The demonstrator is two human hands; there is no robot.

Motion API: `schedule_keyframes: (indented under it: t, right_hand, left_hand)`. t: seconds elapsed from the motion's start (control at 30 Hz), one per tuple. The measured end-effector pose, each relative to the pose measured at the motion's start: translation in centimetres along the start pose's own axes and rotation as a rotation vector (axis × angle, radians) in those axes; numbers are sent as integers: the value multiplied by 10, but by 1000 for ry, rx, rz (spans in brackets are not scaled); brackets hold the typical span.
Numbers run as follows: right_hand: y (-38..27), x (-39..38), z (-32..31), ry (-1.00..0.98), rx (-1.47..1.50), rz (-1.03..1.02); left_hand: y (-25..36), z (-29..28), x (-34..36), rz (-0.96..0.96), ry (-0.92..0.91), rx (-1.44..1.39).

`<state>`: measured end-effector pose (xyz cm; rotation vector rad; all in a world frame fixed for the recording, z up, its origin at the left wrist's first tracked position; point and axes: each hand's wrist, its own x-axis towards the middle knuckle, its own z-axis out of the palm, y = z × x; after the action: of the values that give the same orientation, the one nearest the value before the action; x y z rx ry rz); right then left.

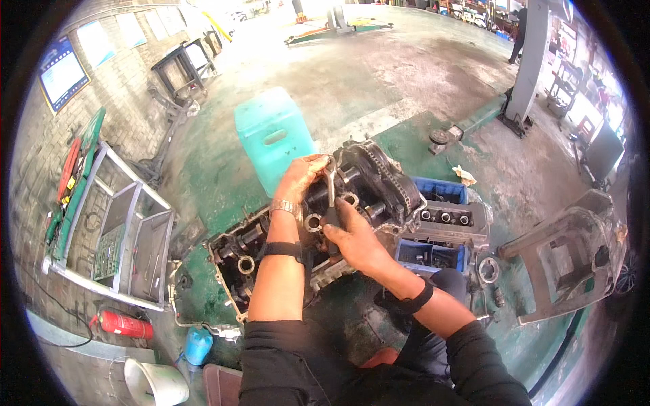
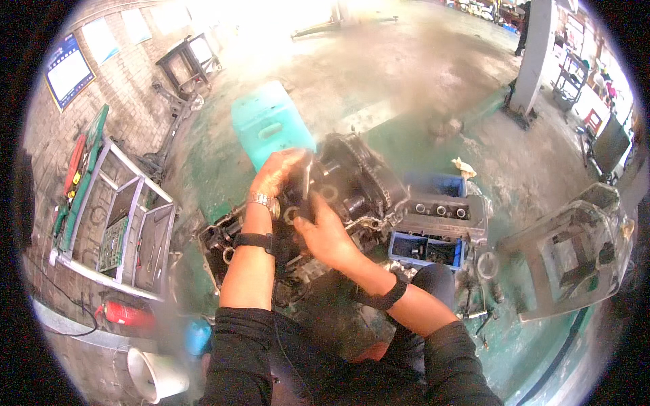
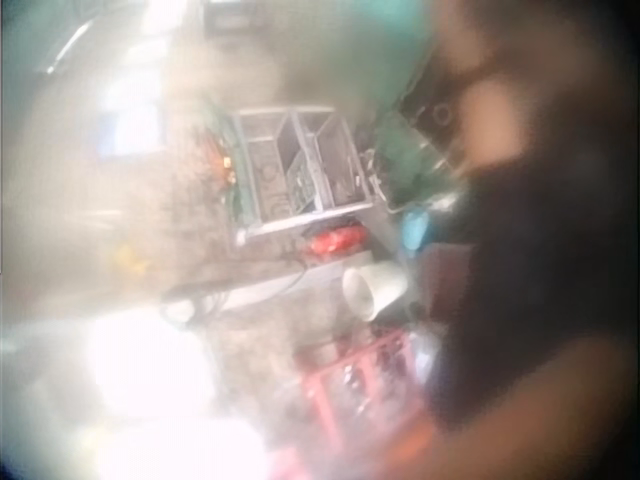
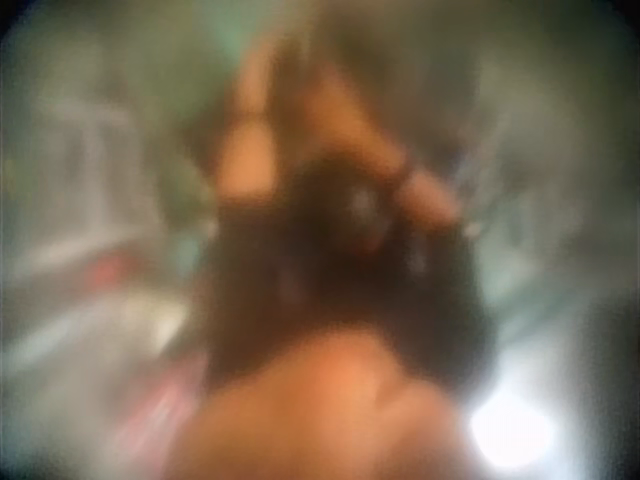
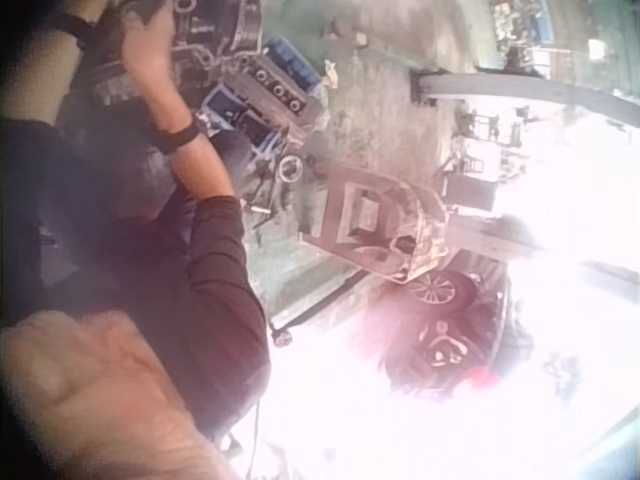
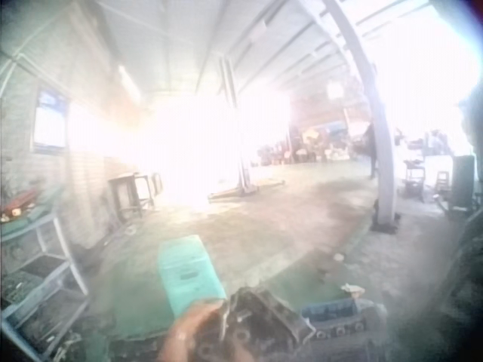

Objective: The person is working on a disassembled engine block, using a ratchet to tighten bolts on the cylinder head. They repeatedly adjust the timing chain and camshaft area while seated on the floor.

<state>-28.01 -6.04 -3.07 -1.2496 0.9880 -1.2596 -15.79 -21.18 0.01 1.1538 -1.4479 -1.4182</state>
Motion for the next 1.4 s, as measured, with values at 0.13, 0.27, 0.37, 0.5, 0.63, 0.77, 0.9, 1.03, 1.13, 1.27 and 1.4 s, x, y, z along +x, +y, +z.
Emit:
schedule_keyframes:
  t: [0.13, 0.27, 0.37, 0.5, 0.63, 0.77, 0.9, 1.03, 1.13, 1.27, 1.4]
  right_hand:
    - [3, 4, -14, 42, -91, -76]
    - [-4, 3, -33, -42, -161, -37]
    - [-13, 3, -47, -73, -248, -18]
    - [-27, 7, -74, -71, -395, -97]
    - [-41, 20, -106, 9, -597, 16]
    - [-57, 37, -123, 44, -934, -81]
    - [-68, 65, -133, 98, -1304, -160]
    - [-63, 102, -130, 109, -1540, -323]
    - [-60, 117, -127, 96, -1636, -406]
    - [-58, 107, -133, 145, -1489, -596]
    - [-51, 91, -131, 388, -1249, -545]
  left_hand:
    - [3, 1, -5, 96, -48, 66]
    - [6, 4, -5, 27, -7, 141]
    - [3, 7, -3, 74, 24, 275]
    - [-2, 4, 2, 146, -4, 176]
    - [-4, 2, 4, 154, -2, 154]
    - [-4, 2, 5, 65, 25, 143]
    - [-9, 1, 6, 126, 29, 175]
    - [-11, -3, 7, 123, 53, 246]
    - [-10, -5, 7, 109, 35, 321]
    - [-6, -9, 8, -26, 50, 349]
    - [-11, -8, 7, -17, 11, 122]
